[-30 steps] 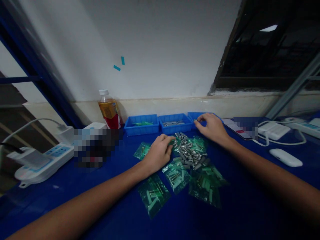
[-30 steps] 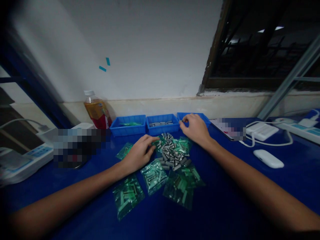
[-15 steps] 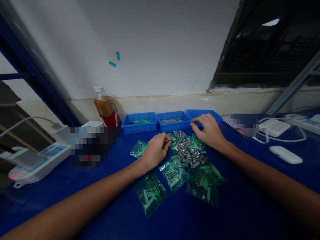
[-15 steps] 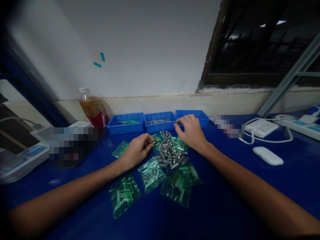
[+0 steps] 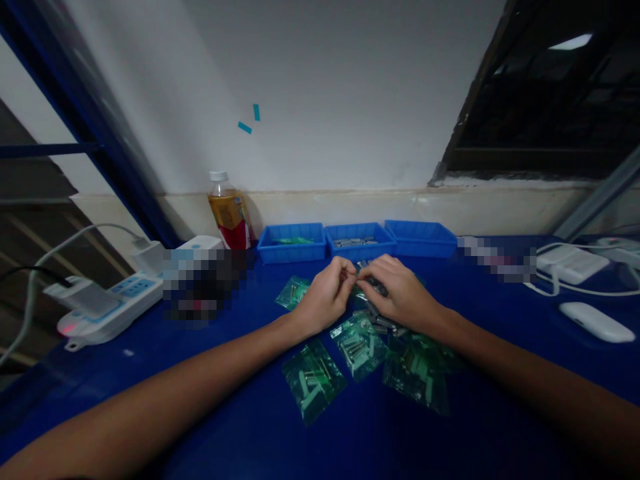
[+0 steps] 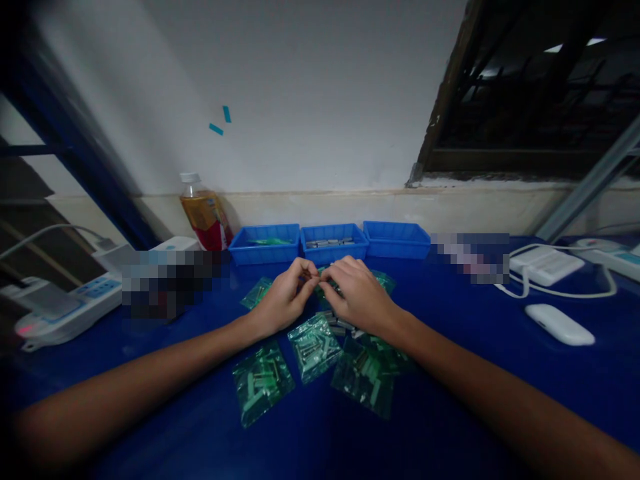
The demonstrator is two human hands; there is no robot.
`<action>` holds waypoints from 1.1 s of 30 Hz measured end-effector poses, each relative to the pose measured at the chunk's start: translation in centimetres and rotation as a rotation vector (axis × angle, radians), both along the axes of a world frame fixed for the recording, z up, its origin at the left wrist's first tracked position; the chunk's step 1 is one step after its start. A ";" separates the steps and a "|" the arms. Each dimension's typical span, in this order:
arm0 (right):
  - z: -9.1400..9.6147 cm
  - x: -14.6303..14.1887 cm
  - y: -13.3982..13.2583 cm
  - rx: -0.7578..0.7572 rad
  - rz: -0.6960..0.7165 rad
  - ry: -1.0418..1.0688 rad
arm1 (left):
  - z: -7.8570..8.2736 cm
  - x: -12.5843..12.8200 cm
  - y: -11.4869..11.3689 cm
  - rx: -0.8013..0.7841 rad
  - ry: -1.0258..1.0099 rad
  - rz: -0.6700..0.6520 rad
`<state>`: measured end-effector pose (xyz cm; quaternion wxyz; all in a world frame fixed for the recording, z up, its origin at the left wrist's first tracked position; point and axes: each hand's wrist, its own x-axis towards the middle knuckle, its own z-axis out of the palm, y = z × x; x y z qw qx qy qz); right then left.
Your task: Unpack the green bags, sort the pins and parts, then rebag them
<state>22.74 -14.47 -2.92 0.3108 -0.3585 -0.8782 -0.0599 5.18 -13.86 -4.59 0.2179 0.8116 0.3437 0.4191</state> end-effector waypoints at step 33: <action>0.4 8.4 10.0 0.081 -0.561 0.178 | -0.7 0.0 1.2 0.001 0.344 0.193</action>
